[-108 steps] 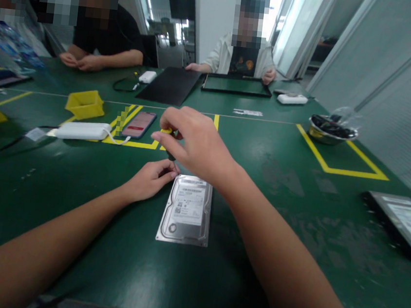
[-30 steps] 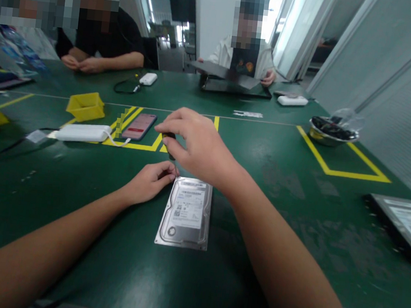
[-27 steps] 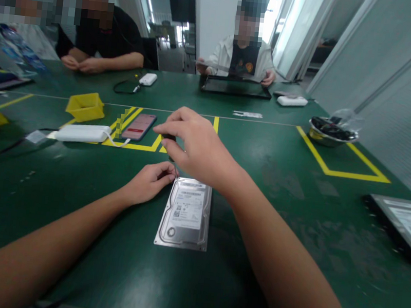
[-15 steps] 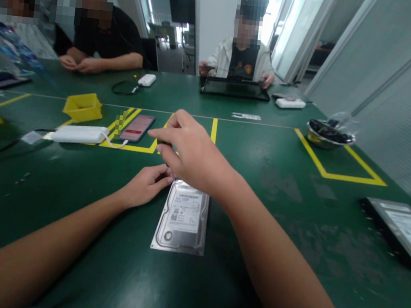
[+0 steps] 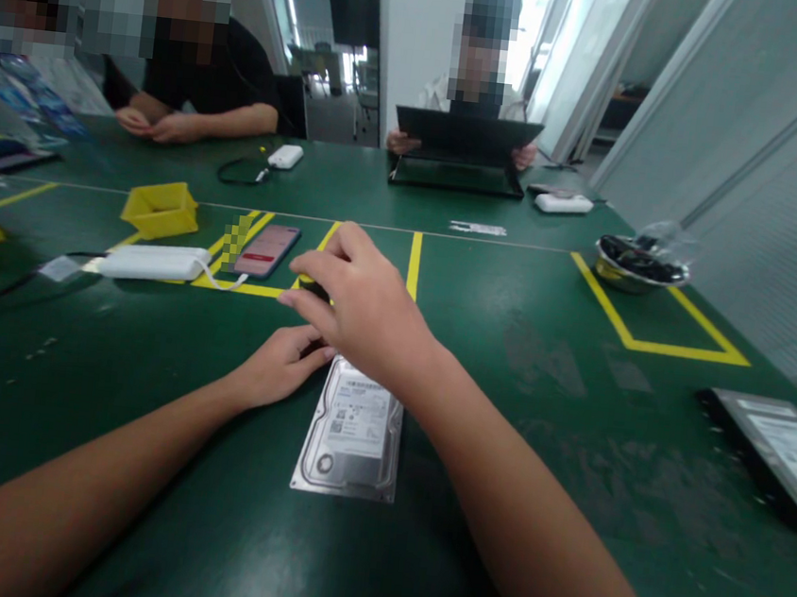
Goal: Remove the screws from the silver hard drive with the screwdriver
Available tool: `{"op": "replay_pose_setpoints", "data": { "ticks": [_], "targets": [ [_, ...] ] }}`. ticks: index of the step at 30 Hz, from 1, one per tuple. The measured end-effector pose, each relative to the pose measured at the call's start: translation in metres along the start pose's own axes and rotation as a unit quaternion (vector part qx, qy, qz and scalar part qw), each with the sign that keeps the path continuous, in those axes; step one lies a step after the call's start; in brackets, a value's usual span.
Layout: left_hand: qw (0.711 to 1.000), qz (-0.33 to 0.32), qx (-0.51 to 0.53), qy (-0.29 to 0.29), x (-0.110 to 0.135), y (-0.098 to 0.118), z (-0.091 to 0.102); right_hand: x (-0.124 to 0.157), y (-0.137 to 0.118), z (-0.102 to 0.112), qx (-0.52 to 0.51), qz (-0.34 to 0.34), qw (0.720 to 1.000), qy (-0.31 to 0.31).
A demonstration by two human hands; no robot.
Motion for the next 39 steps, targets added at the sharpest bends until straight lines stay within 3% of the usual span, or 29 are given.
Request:
{"op": "replay_pose_setpoints", "data": {
  "ticks": [18, 21, 25, 30, 35, 39],
  "targets": [
    [1.0, 0.006, 0.002, 0.0, -0.003, -0.001, 0.0, -0.007, -0.001, -0.017, 0.037, -0.04, 0.997, -0.053],
    [1.0, 0.009, 0.006, -0.005, -0.002, 0.001, 0.002, -0.012, -0.006, -0.001, 0.062, -0.028, 0.997, -0.047],
    [1.0, 0.012, 0.012, -0.016, 0.0, 0.005, 0.003, -0.008, -0.019, 0.048, 0.149, -0.001, 0.989, -0.009],
    [0.999, 0.031, 0.03, -0.015, 0.0, 0.002, 0.003, 0.046, -0.037, 0.092, 0.281, -0.01, 0.959, -0.033],
    [0.998, 0.028, 0.048, -0.002, -0.001, -0.001, -0.001, 0.125, -0.04, 0.084, 0.364, -0.032, 0.926, -0.092],
    [0.995, -0.045, -0.031, 0.082, 0.008, 0.019, 0.006, 0.162, -0.028, 0.071, 0.371, -0.064, 0.918, -0.122]
  ]
}}
Point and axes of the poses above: each hand's wrist, its own x-axis away from the middle knuckle, its own z-axis out of the back of the hand, y = z × x, the point moved 7 cm from there along -x, towards the middle knuckle, and after that the axes turned 12 degrees about z, right-handed, at the moved point
